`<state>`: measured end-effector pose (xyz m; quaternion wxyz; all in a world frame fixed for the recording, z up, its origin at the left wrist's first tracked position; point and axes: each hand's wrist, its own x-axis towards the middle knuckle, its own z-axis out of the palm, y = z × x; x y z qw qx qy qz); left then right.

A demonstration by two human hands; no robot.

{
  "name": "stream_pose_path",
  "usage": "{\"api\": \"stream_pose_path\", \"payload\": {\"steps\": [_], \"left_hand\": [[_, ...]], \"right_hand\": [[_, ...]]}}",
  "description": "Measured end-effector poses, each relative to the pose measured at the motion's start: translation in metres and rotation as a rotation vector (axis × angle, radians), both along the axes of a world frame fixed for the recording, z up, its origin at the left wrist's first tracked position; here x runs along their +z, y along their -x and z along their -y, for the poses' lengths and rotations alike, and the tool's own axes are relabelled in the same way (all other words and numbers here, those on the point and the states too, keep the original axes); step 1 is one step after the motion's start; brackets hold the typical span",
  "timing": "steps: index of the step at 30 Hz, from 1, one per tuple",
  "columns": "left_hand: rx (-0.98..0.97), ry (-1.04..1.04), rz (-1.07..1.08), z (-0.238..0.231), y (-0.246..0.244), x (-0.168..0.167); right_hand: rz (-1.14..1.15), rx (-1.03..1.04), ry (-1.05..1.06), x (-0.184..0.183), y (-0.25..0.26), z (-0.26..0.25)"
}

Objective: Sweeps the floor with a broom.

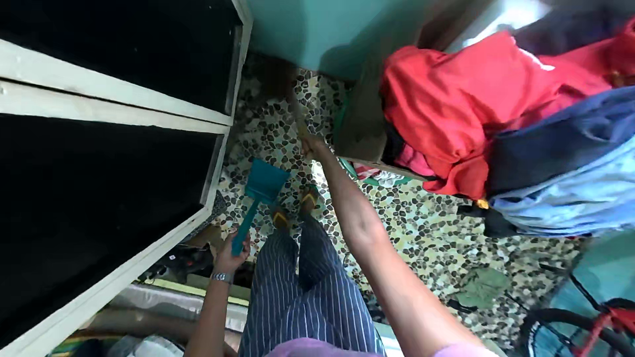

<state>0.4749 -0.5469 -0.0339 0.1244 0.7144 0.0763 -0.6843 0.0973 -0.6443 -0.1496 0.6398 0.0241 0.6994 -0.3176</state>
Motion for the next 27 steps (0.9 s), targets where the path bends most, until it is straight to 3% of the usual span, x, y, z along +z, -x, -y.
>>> {"api": "stream_pose_path", "payload": {"steps": [5,10,17,20,23,27], "left_hand": [[-0.057,-0.038,0.062,0.014,0.014,0.003],[-0.101,-0.046,0.040,0.017,0.019,0.001],[-0.127,-0.055,0.044,0.010,0.019,0.005],[-0.120,-0.058,0.000,0.010,0.010,0.005],[-0.138,-0.063,-0.033,0.010,-0.004,0.004],[-0.178,-0.060,-0.045,0.007,-0.017,0.005]], "right_hand": [[0.090,-0.369,-0.037,0.011,0.003,-0.065],[0.174,-0.714,-0.060,0.043,-0.062,-0.095],[0.423,-0.981,-0.061,0.099,-0.139,-0.155],[0.440,-0.974,-0.184,0.142,-0.165,-0.189],[0.407,-0.815,-0.238,0.207,-0.187,-0.222],[0.378,-0.516,-0.089,0.267,-0.226,-0.240]]}}
